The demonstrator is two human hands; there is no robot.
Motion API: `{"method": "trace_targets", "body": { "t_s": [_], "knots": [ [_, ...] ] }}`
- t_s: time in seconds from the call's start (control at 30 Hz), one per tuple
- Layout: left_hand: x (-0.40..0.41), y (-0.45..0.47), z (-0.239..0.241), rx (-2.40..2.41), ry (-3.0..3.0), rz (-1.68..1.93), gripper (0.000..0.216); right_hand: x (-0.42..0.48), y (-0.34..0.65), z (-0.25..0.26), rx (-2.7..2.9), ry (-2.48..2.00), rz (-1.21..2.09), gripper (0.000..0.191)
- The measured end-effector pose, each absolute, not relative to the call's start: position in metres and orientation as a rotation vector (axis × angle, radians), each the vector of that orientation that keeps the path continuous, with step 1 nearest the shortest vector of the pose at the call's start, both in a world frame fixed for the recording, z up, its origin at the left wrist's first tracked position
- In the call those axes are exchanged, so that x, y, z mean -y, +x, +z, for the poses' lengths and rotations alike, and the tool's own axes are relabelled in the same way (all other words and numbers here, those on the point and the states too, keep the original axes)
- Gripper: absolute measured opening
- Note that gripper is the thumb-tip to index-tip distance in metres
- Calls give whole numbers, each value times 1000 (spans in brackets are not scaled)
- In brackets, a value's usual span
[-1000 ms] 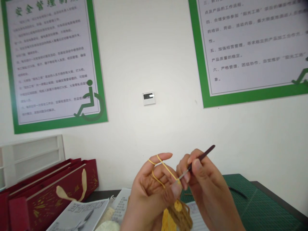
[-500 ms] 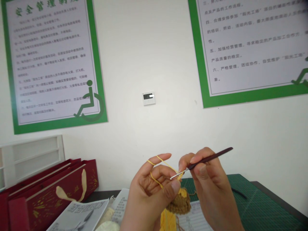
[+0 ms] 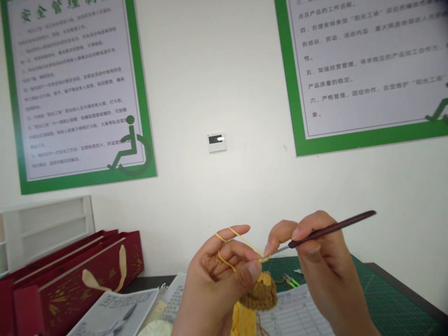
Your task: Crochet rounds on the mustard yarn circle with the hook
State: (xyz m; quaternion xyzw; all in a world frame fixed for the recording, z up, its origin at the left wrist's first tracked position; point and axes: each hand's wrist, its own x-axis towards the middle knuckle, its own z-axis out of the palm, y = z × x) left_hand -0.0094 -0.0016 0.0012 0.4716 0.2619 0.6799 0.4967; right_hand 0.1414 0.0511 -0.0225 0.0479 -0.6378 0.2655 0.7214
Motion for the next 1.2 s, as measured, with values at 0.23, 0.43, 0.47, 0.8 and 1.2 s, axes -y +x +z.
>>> {"method": "trace_targets", "body": {
  "t_s": [0.23, 0.43, 0.47, 0.8, 1.2],
  "knots": [
    [3, -10, 2, -640, 1127, 1631, 43, -47, 145, -23, 1450, 104, 468, 7],
    [0, -10, 1, -627, 1123, 1629, 41, -47, 152, -20, 1549, 112, 291, 11],
    [0, -10, 1, -622, 1122, 1629, 42, -46, 154, -18, 1582, 110, 236, 12],
    [1, -13, 0, -524, 1090, 1484, 62, -31, 152, -21, 1731, -51, -205, 23],
    [1, -9, -4, -558, 1059, 1609, 60, -62, 140, -39, 1533, 13, -127, 15]
  ]
}}
